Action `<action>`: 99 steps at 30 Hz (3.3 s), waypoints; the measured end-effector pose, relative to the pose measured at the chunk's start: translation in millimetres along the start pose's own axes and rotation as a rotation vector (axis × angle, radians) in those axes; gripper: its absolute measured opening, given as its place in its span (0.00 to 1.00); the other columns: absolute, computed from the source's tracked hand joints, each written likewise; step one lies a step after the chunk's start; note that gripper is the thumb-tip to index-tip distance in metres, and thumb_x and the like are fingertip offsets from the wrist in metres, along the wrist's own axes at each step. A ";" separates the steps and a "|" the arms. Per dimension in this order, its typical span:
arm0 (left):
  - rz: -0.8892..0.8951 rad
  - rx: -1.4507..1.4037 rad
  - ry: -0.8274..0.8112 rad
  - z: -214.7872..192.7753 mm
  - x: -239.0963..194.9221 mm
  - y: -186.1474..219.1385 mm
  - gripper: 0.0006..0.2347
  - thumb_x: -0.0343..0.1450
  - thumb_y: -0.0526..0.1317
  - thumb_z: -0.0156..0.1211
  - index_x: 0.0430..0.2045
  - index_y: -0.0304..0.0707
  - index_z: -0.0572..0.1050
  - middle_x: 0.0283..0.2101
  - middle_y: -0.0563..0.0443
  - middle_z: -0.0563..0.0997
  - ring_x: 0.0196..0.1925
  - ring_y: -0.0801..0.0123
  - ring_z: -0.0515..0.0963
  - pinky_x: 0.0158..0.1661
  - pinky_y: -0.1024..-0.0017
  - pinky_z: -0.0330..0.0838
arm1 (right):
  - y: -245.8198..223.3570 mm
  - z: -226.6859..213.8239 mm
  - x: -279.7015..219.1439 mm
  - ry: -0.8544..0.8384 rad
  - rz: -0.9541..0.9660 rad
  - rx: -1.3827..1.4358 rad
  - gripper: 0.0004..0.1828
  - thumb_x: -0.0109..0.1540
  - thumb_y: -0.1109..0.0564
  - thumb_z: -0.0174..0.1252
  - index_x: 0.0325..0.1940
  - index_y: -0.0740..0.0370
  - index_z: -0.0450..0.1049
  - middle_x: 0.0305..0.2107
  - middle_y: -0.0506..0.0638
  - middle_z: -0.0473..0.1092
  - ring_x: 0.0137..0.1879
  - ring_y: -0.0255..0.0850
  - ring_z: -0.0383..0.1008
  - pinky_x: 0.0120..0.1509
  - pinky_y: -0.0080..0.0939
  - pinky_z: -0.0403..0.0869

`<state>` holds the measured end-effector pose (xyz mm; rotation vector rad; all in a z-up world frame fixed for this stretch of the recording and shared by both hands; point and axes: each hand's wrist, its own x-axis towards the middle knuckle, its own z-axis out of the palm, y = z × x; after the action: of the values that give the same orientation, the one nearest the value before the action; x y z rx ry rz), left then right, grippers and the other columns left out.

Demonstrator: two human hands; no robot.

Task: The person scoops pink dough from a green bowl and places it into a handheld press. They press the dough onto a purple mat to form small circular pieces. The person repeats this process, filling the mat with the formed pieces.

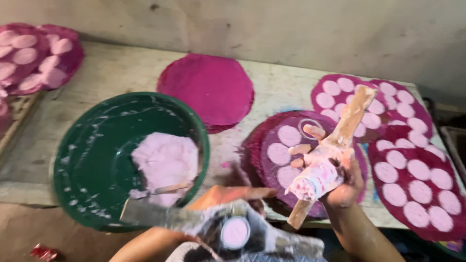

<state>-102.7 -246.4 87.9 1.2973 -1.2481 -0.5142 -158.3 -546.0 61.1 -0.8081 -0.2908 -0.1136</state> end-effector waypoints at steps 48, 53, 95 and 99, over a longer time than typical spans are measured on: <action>-0.591 -0.150 0.130 -20.7 212.9 -311.4 0.21 0.66 0.36 0.59 0.56 0.35 0.73 0.55 0.42 0.78 0.53 0.58 0.76 0.55 0.62 0.72 | -39.5 -276.0 -228.0 0.543 0.805 -0.623 0.48 0.42 0.36 0.75 0.55 0.67 0.66 0.28 0.50 0.65 0.20 0.36 0.63 0.18 0.35 0.63; -0.838 -0.203 0.563 -34.2 184.1 -393.8 0.16 0.76 0.40 0.51 0.56 0.34 0.76 0.49 0.40 0.83 0.46 0.61 0.79 0.48 0.63 0.73 | -32.9 -284.3 -200.5 0.481 0.463 -0.255 0.49 0.49 0.31 0.72 0.57 0.69 0.63 0.45 0.61 0.71 0.49 0.50 0.75 0.53 0.47 0.73; -0.450 0.438 0.168 53.6 109.1 -241.3 0.48 0.61 0.49 0.74 0.71 0.33 0.47 0.72 0.31 0.56 0.76 0.43 0.51 0.71 0.48 0.44 | -50.0 -157.8 -136.3 0.293 0.437 -0.392 0.61 0.53 0.20 0.63 0.69 0.73 0.58 0.53 0.61 0.67 0.57 0.49 0.69 0.61 0.49 0.68; -0.157 -1.223 0.309 26.2 140.0 -225.5 0.40 0.73 0.60 0.57 0.76 0.35 0.51 0.77 0.34 0.57 0.80 0.44 0.54 0.79 0.49 0.45 | -54.2 -153.2 -117.9 0.077 0.772 -0.254 0.59 0.59 0.15 0.47 0.68 0.74 0.62 0.51 0.63 0.71 0.54 0.48 0.73 0.58 0.47 0.72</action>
<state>-4.3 -441.2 -65.5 0.3816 -0.3761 -0.9401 -249.6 -695.7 -36.6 -1.1155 0.1250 0.5520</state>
